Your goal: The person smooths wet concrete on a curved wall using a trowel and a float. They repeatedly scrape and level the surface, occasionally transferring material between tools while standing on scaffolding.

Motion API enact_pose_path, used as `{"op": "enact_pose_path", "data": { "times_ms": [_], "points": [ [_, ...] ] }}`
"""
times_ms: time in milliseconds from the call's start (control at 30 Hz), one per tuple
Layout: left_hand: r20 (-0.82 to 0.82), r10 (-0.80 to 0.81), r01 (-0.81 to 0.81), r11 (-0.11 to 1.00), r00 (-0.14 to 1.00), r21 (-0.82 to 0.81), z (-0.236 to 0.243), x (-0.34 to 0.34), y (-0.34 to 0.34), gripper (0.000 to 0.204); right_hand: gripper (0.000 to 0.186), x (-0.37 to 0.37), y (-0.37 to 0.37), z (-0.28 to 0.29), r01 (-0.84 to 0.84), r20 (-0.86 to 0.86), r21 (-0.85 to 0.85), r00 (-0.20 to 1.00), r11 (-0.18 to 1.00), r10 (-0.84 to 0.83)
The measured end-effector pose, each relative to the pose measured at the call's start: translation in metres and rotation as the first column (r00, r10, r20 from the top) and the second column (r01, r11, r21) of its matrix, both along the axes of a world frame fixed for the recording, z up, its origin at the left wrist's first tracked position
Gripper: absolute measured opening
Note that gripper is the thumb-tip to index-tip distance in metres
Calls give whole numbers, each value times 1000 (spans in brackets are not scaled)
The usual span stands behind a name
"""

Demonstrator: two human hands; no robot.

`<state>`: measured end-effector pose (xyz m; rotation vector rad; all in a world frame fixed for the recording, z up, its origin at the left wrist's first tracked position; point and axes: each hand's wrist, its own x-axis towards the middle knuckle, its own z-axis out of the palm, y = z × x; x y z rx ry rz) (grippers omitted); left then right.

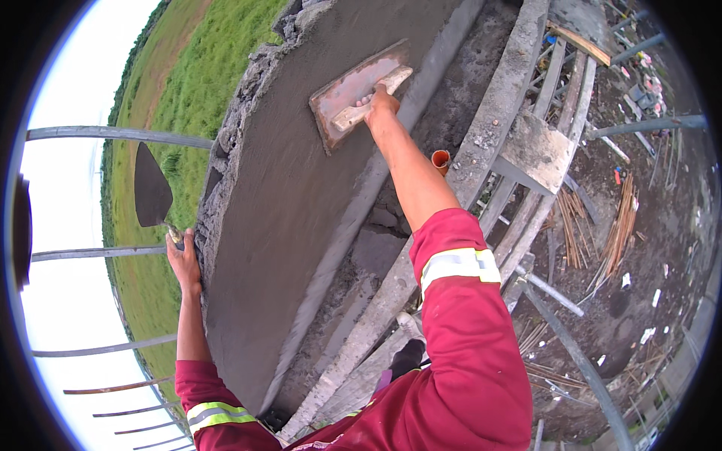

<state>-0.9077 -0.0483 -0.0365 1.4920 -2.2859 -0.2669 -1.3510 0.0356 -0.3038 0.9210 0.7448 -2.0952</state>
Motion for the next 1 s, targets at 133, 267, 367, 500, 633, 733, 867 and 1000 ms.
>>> {"op": "enact_pose_path", "data": {
  "times_ms": [133,267,367,500,633,733,867,1000],
  "points": [
    [-28,12,-13,1000,1000,-6,-3,0,-2,64,30,-77,38,21,-49,-361,-233,932,971,-40],
    [3,3,-3,993,1000,-118,-8,4,-9,56,45,-140,93,-19,-137,-441,-311,898,941,-15],
    [-81,-27,25,999,996,-22,-9,5,-8,38,49,-186,102,-62,-89,-397,26,913,996,92],
    [-80,-28,24,998,996,-51,-7,4,-3,23,44,-224,81,-110,44,-232,85,972,995,-23],
    [-124,57,-69,993,991,-99,-9,-3,1,27,39,-253,48,-135,4,-301,114,953,993,31],
    [-100,74,-77,997,992,-28,-7,-2,1,31,38,-293,21,-131,-63,-336,143,935,988,108],
    [-60,94,-98,994,994,-53,-7,8,-2,37,42,-342,-1,-103,-57,-419,200,898,978,138],
    [-52,124,-127,991,991,-43,-9,14,-4,43,46,-362,3,-69,-55,-553,200,818,978,159]
  ]
}}
